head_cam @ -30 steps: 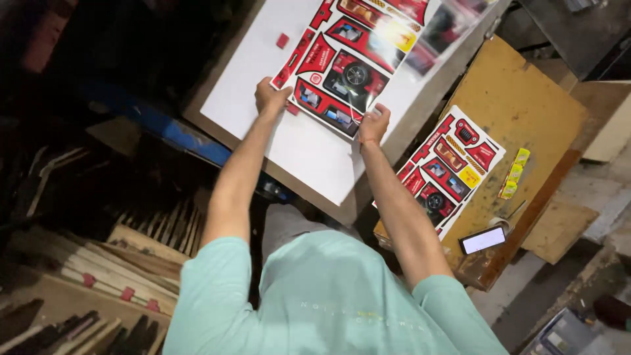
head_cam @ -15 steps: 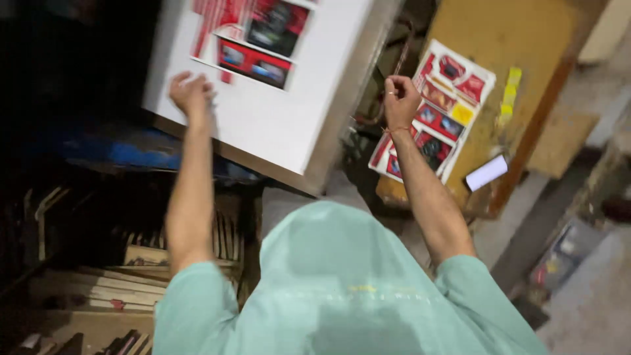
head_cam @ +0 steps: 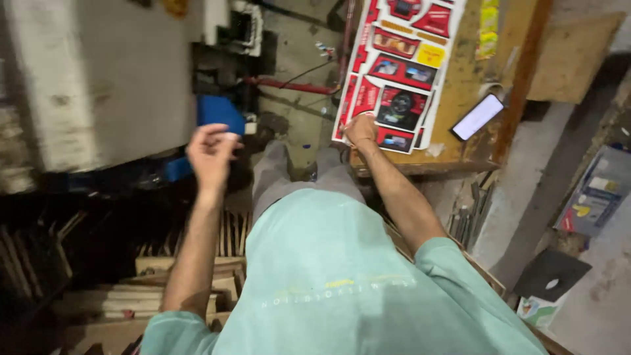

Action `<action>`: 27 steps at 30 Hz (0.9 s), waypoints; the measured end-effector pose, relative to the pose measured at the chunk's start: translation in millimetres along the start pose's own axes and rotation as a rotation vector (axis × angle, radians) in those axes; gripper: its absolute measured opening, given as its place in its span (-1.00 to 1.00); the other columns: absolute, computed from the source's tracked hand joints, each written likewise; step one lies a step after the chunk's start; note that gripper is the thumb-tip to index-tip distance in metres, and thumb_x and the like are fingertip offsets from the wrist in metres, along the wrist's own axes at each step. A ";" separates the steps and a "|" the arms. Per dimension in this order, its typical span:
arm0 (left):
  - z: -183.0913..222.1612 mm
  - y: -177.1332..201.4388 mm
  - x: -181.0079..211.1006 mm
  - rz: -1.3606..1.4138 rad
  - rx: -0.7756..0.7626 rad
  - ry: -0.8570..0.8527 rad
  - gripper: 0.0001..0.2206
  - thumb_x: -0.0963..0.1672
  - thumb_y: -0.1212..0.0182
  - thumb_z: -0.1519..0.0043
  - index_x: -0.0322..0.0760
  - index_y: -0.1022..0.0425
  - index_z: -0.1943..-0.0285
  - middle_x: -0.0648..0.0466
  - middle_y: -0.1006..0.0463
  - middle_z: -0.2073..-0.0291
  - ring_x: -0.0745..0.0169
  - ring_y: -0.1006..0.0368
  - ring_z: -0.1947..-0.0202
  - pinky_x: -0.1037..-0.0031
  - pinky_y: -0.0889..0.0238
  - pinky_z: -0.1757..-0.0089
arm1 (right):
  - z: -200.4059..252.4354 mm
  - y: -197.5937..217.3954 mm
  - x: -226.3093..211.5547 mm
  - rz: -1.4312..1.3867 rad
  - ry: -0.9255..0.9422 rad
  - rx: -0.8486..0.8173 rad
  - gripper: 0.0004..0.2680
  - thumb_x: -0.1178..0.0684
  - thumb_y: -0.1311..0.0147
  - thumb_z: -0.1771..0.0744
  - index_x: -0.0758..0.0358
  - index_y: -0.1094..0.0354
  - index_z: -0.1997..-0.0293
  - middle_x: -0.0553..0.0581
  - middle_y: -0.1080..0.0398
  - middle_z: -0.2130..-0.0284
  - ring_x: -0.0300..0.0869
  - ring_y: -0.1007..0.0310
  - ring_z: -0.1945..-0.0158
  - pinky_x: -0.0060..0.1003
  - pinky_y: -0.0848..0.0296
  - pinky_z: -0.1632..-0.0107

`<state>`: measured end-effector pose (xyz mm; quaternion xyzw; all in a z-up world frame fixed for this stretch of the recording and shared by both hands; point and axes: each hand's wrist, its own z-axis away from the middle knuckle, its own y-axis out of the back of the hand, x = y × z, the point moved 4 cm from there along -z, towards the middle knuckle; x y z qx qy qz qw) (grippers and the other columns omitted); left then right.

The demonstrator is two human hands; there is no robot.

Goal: Organizing and stacking printed graphic sheets from a printing machine.

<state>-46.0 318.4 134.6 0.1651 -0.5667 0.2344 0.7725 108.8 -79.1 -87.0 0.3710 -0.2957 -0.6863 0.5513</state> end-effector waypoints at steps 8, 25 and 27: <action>12.8 -244.4 -251.8 -0.174 -0.697 0.145 -0.59 -0.22 -0.48 -0.05 -0.39 -0.50 -0.09 0.09 -0.68 0.26 0.42 -0.59 0.27 0.57 -0.49 0.20 | 9.4 37.3 20.7 -0.402 -0.036 -0.197 -0.78 -0.13 -0.26 -0.22 0.22 -0.57 0.36 0.27 -0.58 0.43 -0.02 -0.65 0.32 -0.15 -0.58 0.16; 19.1 -274.0 32.0 -0.021 -0.499 -0.081 -0.74 -0.16 -0.36 -0.23 -0.40 -0.56 -0.05 0.10 -0.66 0.25 0.41 -0.54 0.25 0.47 -0.49 0.18 | 26.8 104.4 92.1 -1.848 0.198 -0.699 -0.54 0.27 0.02 -0.37 0.41 -0.02 -0.49 0.20 -0.34 -0.29 -0.11 -0.41 -0.31 -0.27 -0.48 -0.31; 3.8 -217.9 51.4 -0.051 -0.345 -0.236 -0.75 -0.19 -0.37 -0.24 -0.43 -0.57 -0.07 0.08 -0.67 0.21 0.40 -0.54 0.21 0.46 -0.47 0.14 | 28.9 124.3 45.1 -1.857 0.319 -0.822 -0.54 0.31 0.01 -0.38 0.38 -0.02 -0.52 0.19 -0.34 -0.32 -0.14 -0.42 -0.24 -0.30 -0.46 -0.24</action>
